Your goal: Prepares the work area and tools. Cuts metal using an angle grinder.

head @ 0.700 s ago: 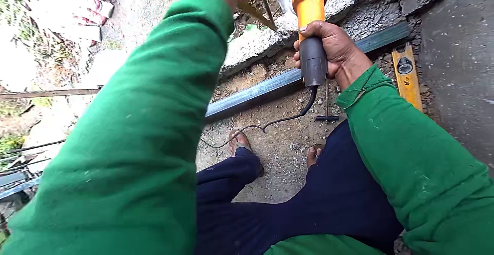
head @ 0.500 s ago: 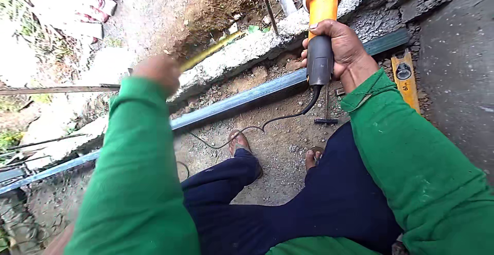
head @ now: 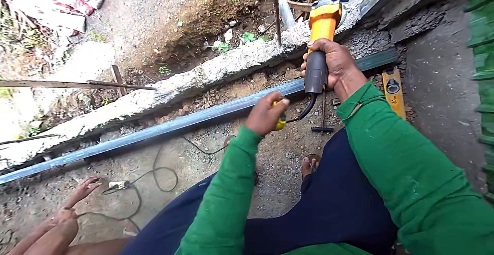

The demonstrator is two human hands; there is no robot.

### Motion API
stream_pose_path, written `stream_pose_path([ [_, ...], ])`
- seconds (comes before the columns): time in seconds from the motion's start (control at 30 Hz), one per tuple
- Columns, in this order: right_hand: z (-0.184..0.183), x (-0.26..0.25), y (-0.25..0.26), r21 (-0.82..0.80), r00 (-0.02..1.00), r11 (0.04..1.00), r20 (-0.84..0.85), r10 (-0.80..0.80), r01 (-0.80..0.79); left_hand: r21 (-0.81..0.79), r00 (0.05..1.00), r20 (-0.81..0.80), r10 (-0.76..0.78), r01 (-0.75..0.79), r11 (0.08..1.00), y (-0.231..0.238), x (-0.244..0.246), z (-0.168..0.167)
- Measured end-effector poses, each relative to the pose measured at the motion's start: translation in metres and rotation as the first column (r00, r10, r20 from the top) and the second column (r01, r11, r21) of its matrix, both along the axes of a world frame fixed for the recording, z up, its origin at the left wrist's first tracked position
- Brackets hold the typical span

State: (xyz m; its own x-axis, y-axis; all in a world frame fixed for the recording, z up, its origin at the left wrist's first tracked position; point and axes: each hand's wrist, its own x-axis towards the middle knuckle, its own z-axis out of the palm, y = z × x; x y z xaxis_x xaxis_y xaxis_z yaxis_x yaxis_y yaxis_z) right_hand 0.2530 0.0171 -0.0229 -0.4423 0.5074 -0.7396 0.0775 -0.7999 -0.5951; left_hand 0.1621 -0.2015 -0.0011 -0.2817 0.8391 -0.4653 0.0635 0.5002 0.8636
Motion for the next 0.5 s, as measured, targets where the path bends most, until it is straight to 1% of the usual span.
stream_pose_path([
  [0.07,-0.001,-0.002,-0.002,0.016,1.0,1.0,0.009,0.006,-0.006,-0.041,0.983,-0.173,-0.063,0.057,0.998,0.021,0.016,0.001],
  [0.13,-0.002,-0.004,-0.005,0.032,1.0,0.999,0.017,-0.002,0.001,-0.138,0.934,-0.333,-0.13,0.089,0.986,0.037,0.027,0.0],
  [0.2,-0.002,-0.005,-0.007,0.045,1.0,0.999,0.018,-0.007,0.006,-0.223,0.876,-0.456,-0.158,0.06,0.973,0.049,0.033,-0.001],
  [0.23,-0.003,-0.005,-0.008,0.049,1.0,0.999,0.018,-0.008,0.007,-0.233,0.854,-0.499,-0.151,0.036,0.972,0.052,0.035,-0.001],
  [0.3,-0.003,-0.005,-0.008,0.04,1.0,0.999,0.012,-0.01,0.01,-0.231,0.826,-0.546,-0.143,0.016,0.973,0.053,0.037,0.0],
  [0.37,-0.003,-0.005,-0.007,0.025,1.0,1.0,0.008,-0.014,0.014,-0.196,0.802,-0.58,-0.144,0.034,0.98,0.05,0.037,-0.002],
  [0.43,-0.003,-0.005,-0.008,-0.001,1.0,1.0,-0.001,-0.008,0.008,-0.144,0.784,-0.602,-0.154,0.084,0.986,0.046,0.035,-0.005],
  [0.5,-0.003,-0.004,-0.008,-0.029,1.0,1.0,-0.016,0.003,-0.003,-0.059,0.781,-0.602,-0.168,0.166,0.984,0.041,0.028,-0.009],
])
